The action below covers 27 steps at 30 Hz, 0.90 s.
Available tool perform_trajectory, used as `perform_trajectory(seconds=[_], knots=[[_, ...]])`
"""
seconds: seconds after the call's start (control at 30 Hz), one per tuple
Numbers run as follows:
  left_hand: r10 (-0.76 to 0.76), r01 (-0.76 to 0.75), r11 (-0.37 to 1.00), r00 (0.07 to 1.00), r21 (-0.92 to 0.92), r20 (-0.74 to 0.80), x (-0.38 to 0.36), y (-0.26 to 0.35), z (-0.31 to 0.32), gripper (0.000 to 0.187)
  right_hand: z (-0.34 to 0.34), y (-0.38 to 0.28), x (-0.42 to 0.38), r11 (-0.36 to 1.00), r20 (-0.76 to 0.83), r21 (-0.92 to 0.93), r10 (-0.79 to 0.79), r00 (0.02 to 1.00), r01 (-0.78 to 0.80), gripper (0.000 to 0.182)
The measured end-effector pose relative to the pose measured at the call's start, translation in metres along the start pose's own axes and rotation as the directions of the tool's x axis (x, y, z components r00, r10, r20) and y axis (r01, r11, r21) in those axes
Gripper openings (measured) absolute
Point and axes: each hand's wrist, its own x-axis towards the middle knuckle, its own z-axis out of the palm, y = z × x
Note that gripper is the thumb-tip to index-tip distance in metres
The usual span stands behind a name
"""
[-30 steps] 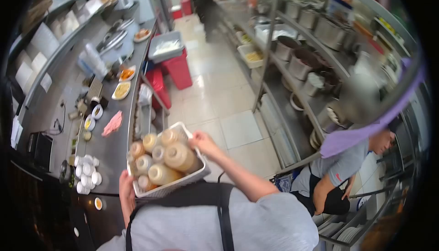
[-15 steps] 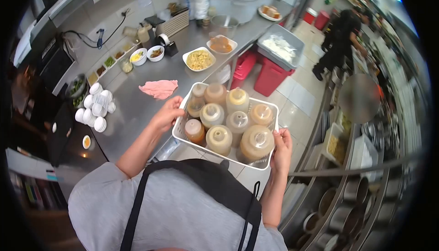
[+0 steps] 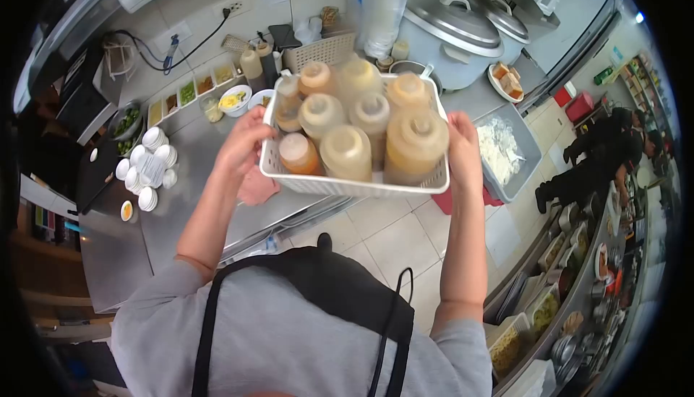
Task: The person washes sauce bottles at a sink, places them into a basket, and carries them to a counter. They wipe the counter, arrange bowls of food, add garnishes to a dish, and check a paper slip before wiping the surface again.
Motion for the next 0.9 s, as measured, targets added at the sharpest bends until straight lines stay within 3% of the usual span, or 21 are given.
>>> perform_trajectory(seconds=[0.13,0.2,0.33,0.47,0.57,0.73,0.83,0.9], knots=[[0.082,-0.074,0.995,0.988,0.070,-0.128,0.071,-0.003,-0.009,0.019,0.017,0.009,0.113,0.994,0.109,-0.104,-0.025,0.994,0.036,0.009],[0.073,-0.063,0.996,0.983,0.061,-0.171,0.091,0.004,-0.004,0.017,0.023,0.026,0.177,0.948,0.135,-0.285,-0.104,0.985,0.139,0.011],[0.111,-0.101,0.993,0.963,0.056,-0.244,0.150,-0.007,-0.013,0.017,0.038,0.076,0.290,0.915,0.207,-0.362,-0.109,0.972,0.180,0.015],[0.099,-0.066,0.992,0.932,0.106,-0.348,0.191,-0.020,-0.020,0.017,0.058,0.128,0.359,0.948,0.283,-0.303,-0.011,0.959,0.101,0.020],[0.136,-0.081,0.986,0.903,0.149,-0.408,0.214,-0.028,-0.019,0.017,0.062,0.165,0.400,0.952,0.379,-0.273,-0.028,0.925,0.141,0.015],[0.123,-0.030,0.979,0.874,0.201,-0.470,0.233,-0.037,-0.012,0.018,0.055,0.191,0.427,0.941,0.524,-0.337,0.173,0.834,0.017,0.014],[0.070,0.041,0.978,0.858,0.204,-0.509,0.244,-0.046,-0.014,0.019,0.051,0.203,0.433,0.933,0.547,-0.359,0.178,0.818,0.037,0.012],[0.075,0.036,0.980,0.845,0.196,-0.530,0.250,-0.051,-0.014,0.018,0.051,0.212,0.440,0.933,0.569,-0.336,0.091,0.817,0.131,0.013]])
